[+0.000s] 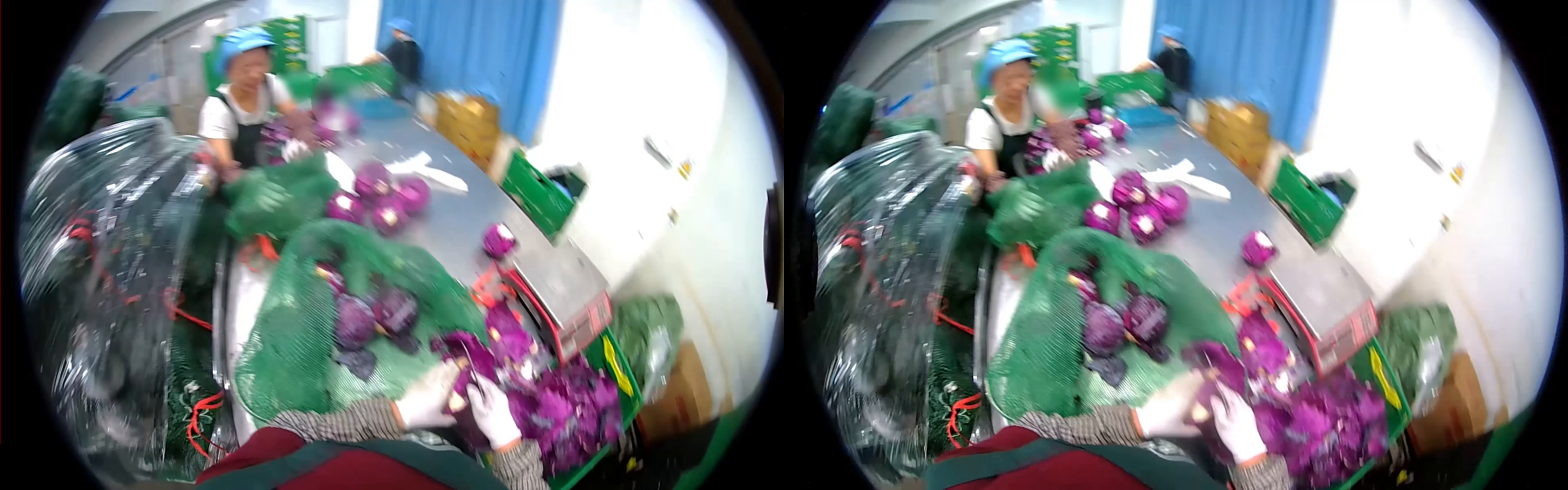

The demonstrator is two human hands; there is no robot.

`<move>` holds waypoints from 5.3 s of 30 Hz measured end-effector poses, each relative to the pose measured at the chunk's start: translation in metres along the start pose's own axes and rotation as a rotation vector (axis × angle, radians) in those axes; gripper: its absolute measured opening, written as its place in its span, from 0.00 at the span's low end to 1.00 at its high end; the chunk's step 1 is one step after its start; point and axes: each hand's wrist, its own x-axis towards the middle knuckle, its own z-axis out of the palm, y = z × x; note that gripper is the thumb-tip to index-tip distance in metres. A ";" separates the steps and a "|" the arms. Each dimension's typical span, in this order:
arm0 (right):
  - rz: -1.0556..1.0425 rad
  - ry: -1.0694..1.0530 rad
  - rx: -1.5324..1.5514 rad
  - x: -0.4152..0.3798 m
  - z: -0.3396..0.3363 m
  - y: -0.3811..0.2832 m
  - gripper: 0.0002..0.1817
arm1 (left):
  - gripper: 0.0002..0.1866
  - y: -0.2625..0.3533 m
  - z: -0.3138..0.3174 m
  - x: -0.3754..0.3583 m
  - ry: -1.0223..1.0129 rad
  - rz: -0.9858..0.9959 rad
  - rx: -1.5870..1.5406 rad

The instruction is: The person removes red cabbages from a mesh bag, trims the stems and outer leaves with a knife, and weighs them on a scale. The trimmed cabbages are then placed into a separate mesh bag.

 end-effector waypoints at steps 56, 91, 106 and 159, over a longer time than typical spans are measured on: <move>0.401 -0.274 0.415 0.034 -0.005 -0.004 0.21 | 0.59 -0.052 -0.044 -0.014 -0.122 -0.166 -0.452; 0.241 -0.247 0.489 0.032 -0.005 0.000 0.15 | 0.57 -0.045 -0.039 -0.013 -0.132 -0.066 -0.214; 0.015 0.029 -0.121 0.038 0.012 0.025 0.07 | 0.55 -0.049 -0.043 -0.003 -0.162 -0.019 -0.293; 0.040 0.023 0.389 0.059 -0.070 -0.075 0.05 | 0.42 -0.027 -0.069 0.009 -0.033 -0.421 -2.313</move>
